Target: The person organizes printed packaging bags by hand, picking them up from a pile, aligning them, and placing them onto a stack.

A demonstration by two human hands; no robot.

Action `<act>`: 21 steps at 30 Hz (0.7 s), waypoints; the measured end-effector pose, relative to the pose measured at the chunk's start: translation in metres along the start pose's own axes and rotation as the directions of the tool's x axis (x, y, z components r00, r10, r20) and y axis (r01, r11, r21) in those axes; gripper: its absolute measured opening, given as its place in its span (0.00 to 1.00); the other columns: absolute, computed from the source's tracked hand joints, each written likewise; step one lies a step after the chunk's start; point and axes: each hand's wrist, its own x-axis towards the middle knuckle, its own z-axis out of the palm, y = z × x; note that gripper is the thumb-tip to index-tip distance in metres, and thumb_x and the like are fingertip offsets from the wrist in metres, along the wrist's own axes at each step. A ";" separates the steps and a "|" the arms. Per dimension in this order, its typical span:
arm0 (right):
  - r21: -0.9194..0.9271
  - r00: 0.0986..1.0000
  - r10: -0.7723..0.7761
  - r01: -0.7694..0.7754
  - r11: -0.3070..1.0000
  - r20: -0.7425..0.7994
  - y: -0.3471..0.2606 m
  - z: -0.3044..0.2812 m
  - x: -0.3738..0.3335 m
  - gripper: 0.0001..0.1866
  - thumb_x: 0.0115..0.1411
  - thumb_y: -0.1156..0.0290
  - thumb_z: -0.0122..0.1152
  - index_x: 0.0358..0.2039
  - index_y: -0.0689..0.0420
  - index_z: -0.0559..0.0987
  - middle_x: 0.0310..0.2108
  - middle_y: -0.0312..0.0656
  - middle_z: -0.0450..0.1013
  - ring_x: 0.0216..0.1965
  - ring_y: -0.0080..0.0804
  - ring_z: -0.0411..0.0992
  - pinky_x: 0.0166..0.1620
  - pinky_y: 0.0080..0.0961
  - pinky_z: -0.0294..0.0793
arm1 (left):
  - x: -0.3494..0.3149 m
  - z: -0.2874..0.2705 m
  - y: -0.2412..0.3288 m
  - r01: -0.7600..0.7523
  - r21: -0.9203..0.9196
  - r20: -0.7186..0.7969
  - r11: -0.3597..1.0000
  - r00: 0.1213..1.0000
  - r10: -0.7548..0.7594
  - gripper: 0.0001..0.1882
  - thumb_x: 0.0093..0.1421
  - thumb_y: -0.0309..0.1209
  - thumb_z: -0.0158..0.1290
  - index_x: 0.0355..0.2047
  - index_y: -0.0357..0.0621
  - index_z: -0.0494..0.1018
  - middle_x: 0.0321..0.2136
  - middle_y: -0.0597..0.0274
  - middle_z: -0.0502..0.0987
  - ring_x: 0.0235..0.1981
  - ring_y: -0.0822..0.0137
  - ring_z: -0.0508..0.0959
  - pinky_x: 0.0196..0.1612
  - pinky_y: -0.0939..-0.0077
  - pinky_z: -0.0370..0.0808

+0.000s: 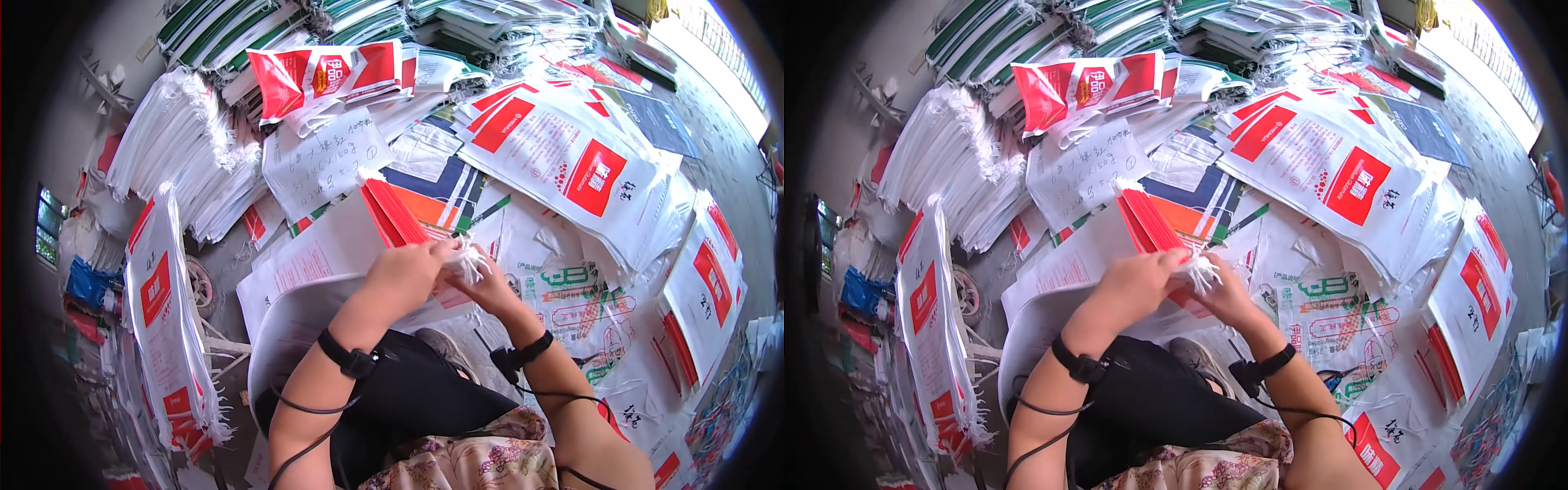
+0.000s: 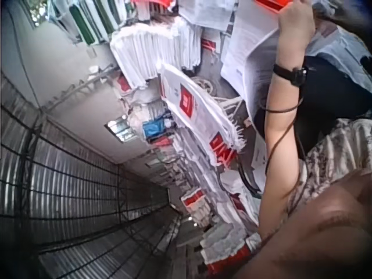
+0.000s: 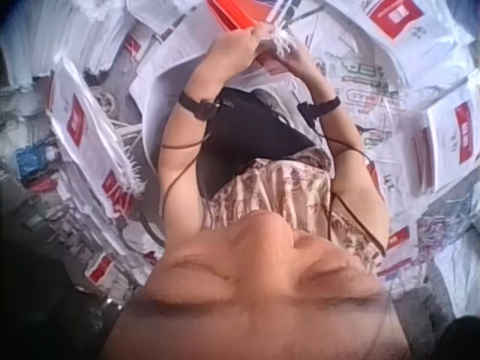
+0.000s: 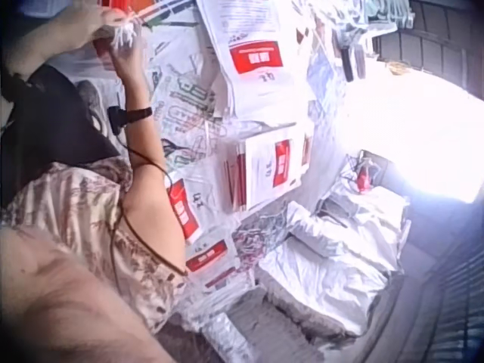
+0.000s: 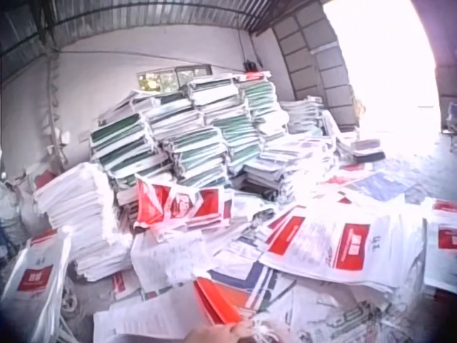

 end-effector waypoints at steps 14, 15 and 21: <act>0.093 0.997 -0.044 0.037 0.995 0.066 -0.044 0.003 -0.011 0.41 0.58 0.76 0.64 0.67 0.62 0.53 0.57 0.49 0.64 0.57 0.37 0.67 0.59 0.33 0.65 | 0.001 0.013 0.008 0.056 0.037 0.000 0.998 0.998 -0.056 0.13 0.56 0.33 0.57 0.40 0.44 0.68 0.25 0.55 0.78 0.28 0.51 0.80 0.27 0.55 0.74; 0.119 0.998 0.017 -0.023 0.993 0.055 -0.057 -0.001 -0.013 0.36 0.57 0.76 0.65 0.64 0.61 0.59 0.58 0.50 0.65 0.58 0.38 0.67 0.60 0.33 0.65 | 0.001 0.010 0.008 0.055 0.034 -0.001 0.998 0.999 -0.055 0.13 0.56 0.33 0.57 0.40 0.44 0.68 0.25 0.55 0.78 0.28 0.51 0.80 0.27 0.55 0.74; -0.258 0.960 -0.269 0.242 0.935 -0.077 -0.050 0.003 -0.003 0.23 0.56 0.79 0.65 0.53 0.60 0.73 0.53 0.48 0.74 0.52 0.38 0.74 0.54 0.32 0.71 | -0.003 0.012 0.000 0.152 0.074 0.002 0.986 0.988 -0.153 0.16 0.55 0.34 0.59 0.41 0.44 0.69 0.25 0.55 0.79 0.28 0.51 0.80 0.28 0.56 0.75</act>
